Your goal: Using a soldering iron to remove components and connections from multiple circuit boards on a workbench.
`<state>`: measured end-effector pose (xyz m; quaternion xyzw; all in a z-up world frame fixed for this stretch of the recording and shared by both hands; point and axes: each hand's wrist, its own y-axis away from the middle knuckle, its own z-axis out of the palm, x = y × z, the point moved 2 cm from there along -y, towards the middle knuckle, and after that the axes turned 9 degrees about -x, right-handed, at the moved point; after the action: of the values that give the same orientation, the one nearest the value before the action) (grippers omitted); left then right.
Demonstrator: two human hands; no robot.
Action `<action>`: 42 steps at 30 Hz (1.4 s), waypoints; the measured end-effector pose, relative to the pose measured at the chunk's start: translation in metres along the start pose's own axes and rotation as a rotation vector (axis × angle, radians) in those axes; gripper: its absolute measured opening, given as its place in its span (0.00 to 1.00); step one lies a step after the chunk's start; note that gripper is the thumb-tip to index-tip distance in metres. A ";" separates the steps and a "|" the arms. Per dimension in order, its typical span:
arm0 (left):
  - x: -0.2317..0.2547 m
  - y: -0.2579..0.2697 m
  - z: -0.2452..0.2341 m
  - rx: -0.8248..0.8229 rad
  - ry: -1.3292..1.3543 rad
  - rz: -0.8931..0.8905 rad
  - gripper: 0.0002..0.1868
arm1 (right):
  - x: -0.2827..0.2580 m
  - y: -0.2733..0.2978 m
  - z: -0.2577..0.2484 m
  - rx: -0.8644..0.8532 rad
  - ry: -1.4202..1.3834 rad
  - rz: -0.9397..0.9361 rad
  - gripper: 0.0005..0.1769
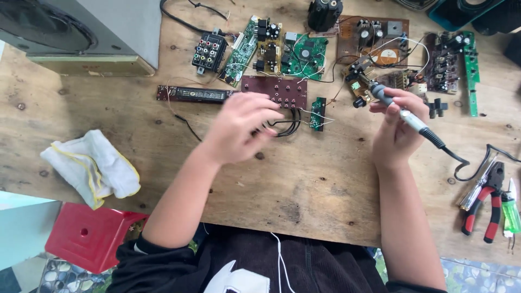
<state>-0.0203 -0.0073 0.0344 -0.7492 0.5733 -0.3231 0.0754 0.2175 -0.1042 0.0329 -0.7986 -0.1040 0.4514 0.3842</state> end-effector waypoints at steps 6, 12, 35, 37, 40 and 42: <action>-0.025 0.029 -0.056 0.340 0.602 -0.199 0.18 | -0.005 -0.001 -0.001 0.003 -0.003 0.022 0.10; -0.020 0.029 -0.050 0.404 0.642 -0.244 0.18 | -0.004 0.000 -0.001 -0.004 -0.012 0.018 0.10; 0.042 0.108 -0.075 0.209 -0.866 -0.942 0.22 | -0.011 0.001 0.000 -0.068 0.010 -0.012 0.11; 0.025 0.154 -0.086 0.084 -0.730 -1.529 0.37 | -0.011 0.002 -0.002 -0.083 0.050 -0.018 0.13; 0.032 0.184 -0.111 0.215 -0.595 -1.527 0.06 | -0.008 0.003 -0.002 -0.079 0.050 -0.013 0.14; 0.033 0.206 -0.121 0.485 -0.537 -1.389 0.08 | -0.007 0.004 -0.002 -0.072 0.045 -0.007 0.13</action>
<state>-0.2517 -0.0743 0.0426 -0.9513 -0.1513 -0.2201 0.1538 0.2145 -0.1116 0.0346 -0.8216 -0.1141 0.4279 0.3591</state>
